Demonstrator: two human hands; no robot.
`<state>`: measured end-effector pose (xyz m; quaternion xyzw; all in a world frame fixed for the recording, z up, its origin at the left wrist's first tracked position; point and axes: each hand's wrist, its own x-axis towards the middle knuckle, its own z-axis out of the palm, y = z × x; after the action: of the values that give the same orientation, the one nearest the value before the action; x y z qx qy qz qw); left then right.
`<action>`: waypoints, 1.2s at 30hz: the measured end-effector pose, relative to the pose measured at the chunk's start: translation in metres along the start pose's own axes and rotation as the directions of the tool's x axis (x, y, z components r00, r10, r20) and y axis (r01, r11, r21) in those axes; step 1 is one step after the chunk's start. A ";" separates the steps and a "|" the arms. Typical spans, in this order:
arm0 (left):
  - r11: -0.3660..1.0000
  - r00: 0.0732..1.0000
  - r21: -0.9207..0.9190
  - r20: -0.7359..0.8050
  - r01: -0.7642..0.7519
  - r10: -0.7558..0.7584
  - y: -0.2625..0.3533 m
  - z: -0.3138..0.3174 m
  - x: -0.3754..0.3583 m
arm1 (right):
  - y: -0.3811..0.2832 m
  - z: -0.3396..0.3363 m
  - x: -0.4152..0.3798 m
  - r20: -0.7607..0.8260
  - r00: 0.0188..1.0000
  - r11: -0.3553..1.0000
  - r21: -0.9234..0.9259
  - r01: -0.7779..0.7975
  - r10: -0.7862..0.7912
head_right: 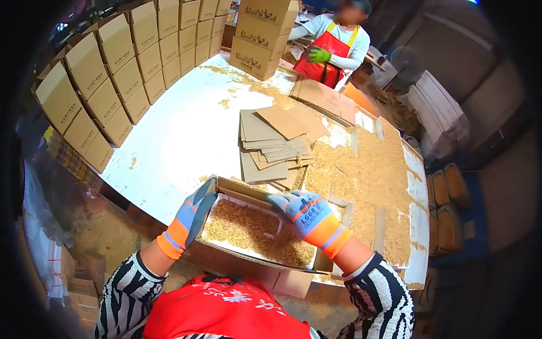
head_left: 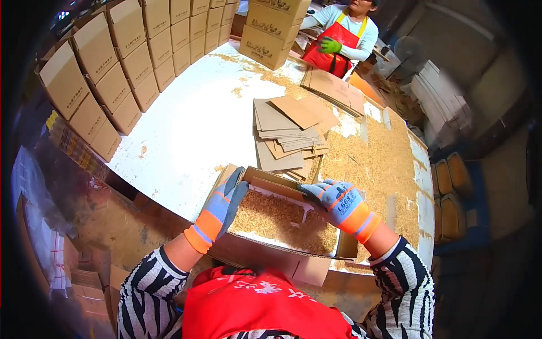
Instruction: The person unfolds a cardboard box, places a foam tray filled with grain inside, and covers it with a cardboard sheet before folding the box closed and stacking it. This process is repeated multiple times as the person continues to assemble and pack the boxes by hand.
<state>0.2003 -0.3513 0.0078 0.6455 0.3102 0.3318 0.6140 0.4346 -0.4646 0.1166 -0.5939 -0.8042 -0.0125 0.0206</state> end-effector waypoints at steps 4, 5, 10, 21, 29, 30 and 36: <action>0.989 0.990 -0.058 -0.028 0.134 -0.136 0.027 0.006 -0.006 | -0.013 0.012 -0.019 0.020 0.999 0.998 -0.040 0.039 -0.038; 0.991 0.993 -0.068 -0.034 0.115 -0.118 0.020 0.006 -0.003 | -0.026 0.014 -0.022 0.001 1.000 1.000 -0.024 0.019 -0.019; 0.989 0.993 -0.142 0.115 0.040 -0.024 -0.006 -0.010 0.001 | -0.026 0.057 -0.048 0.193 0.977 0.817 0.575 -0.039 -0.089; 0.906 0.917 0.312 0.188 0.285 -0.353 -0.030 -0.002 0.006 | 0.017 0.032 -0.131 -0.076 0.597 0.172 0.979 -0.105 0.799; 0.883 0.944 0.372 0.044 0.288 -0.327 -0.047 -0.002 0.009 | -0.006 0.116 -0.105 0.423 0.381 -0.267 0.878 -0.398 0.822; 0.836 0.924 0.440 0.030 0.330 -0.380 -0.023 0.003 0.010 | -0.005 0.125 -0.108 0.376 0.376 -0.242 0.902 -0.356 0.847; 0.857 0.902 -0.282 0.154 0.432 -0.404 -0.073 -0.006 -0.024 | 0.024 0.169 -0.157 0.137 0.588 0.032 0.963 -0.268 0.797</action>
<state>0.1815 -0.3632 -0.0665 0.4728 0.3595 0.2058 0.7778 0.5003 -0.5996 -0.0599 -0.7040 -0.3175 0.3257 0.5454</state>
